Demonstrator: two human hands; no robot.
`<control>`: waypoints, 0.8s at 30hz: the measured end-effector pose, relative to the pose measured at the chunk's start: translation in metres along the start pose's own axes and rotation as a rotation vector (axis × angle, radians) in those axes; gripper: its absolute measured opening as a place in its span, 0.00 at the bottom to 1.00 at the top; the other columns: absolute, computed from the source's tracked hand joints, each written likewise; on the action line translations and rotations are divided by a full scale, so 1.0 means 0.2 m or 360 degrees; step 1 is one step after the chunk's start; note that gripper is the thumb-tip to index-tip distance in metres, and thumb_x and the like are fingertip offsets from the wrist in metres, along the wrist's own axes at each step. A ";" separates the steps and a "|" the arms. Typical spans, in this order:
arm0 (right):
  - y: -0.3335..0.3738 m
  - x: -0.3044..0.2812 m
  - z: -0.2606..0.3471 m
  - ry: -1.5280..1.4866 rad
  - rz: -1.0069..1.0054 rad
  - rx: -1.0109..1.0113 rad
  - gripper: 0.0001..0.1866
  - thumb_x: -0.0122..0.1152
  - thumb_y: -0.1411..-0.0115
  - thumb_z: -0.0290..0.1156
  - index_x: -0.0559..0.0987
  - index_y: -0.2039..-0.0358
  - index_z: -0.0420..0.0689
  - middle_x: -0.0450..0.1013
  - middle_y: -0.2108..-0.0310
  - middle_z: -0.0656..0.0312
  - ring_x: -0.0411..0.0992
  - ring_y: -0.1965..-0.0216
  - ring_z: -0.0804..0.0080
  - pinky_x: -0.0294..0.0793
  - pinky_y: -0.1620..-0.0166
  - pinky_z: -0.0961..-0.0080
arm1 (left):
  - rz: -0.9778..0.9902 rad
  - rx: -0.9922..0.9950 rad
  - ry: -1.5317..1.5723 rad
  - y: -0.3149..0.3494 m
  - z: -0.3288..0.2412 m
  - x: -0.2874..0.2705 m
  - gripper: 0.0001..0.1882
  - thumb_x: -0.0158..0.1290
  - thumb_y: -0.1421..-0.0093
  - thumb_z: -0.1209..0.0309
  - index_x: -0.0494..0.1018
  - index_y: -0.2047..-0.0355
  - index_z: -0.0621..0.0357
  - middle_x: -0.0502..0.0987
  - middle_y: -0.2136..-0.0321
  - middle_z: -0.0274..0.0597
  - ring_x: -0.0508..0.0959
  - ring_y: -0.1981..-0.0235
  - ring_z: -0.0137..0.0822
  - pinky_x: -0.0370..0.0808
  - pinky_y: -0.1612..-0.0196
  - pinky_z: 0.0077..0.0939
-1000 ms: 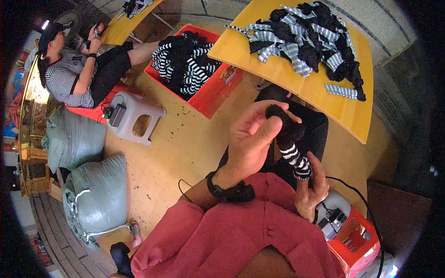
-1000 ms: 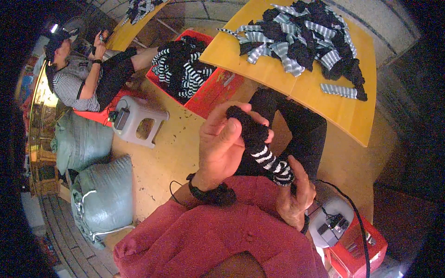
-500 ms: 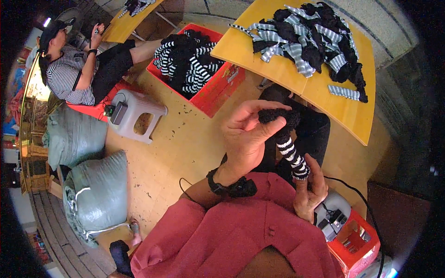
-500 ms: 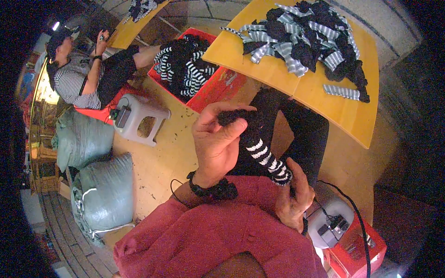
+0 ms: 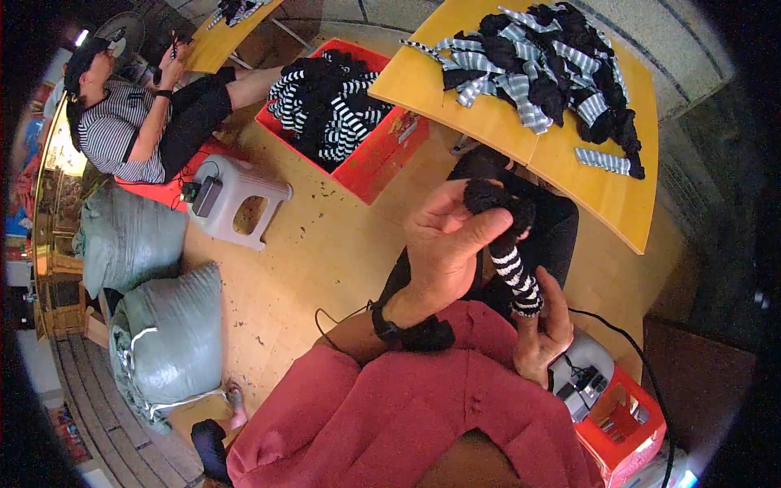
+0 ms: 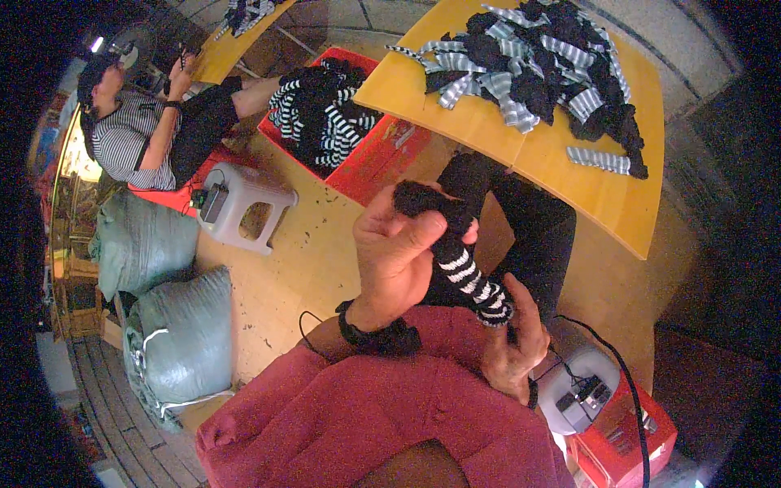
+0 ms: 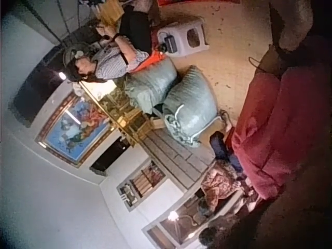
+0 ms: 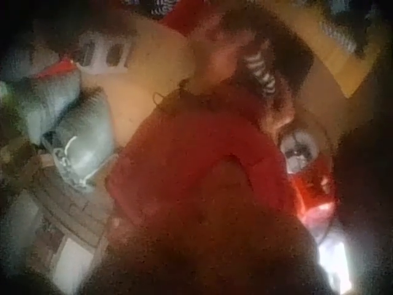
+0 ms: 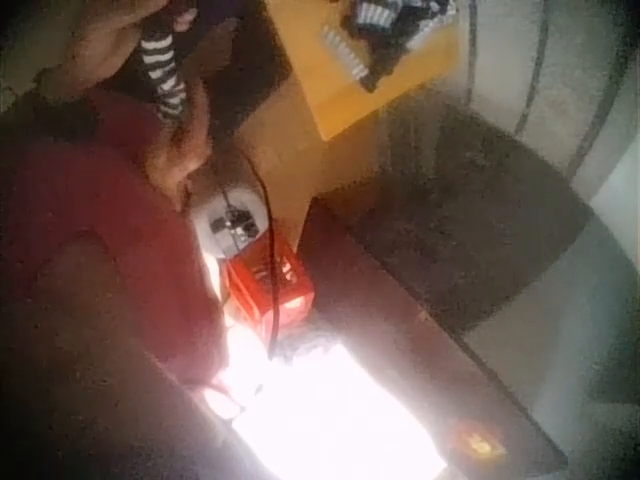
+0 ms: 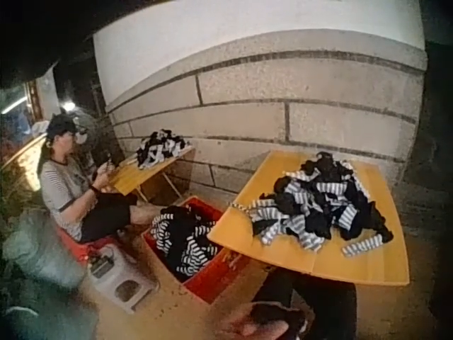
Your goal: Assembling striped fabric sleeves onto black sock components using a guide rod in a textile workshop.
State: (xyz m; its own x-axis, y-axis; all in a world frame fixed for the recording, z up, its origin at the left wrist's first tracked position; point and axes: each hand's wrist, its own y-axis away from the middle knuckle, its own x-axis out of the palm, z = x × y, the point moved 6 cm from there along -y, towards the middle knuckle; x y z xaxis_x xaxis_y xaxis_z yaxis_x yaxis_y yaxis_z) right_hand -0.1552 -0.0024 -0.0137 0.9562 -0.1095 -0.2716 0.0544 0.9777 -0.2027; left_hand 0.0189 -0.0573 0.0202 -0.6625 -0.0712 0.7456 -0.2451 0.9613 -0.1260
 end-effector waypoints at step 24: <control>-0.07 0.07 -0.09 -0.0958 0.0513 0.0597 0.21 0.58 0.47 0.32 0.70 0.54 0.36 0.71 0.73 0.67 0.65 0.80 0.86 0.63 0.80 0.91 | 0.0057 -0.0444 -0.0006 0.03 0.09 0.08 0.11 0.54 0.47 0.78 0.68 0.63 0.68 0.74 0.68 0.42 0.76 0.67 0.30 0.77 0.63 0.25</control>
State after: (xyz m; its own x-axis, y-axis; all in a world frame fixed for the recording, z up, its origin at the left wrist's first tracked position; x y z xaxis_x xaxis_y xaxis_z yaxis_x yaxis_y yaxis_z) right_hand -0.1474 -0.0210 -0.0324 0.9269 0.2018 0.3164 -0.2619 0.9516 0.1605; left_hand -0.0052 -0.0564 0.0196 -0.6699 -0.0363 0.7416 -0.0177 0.9993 0.0329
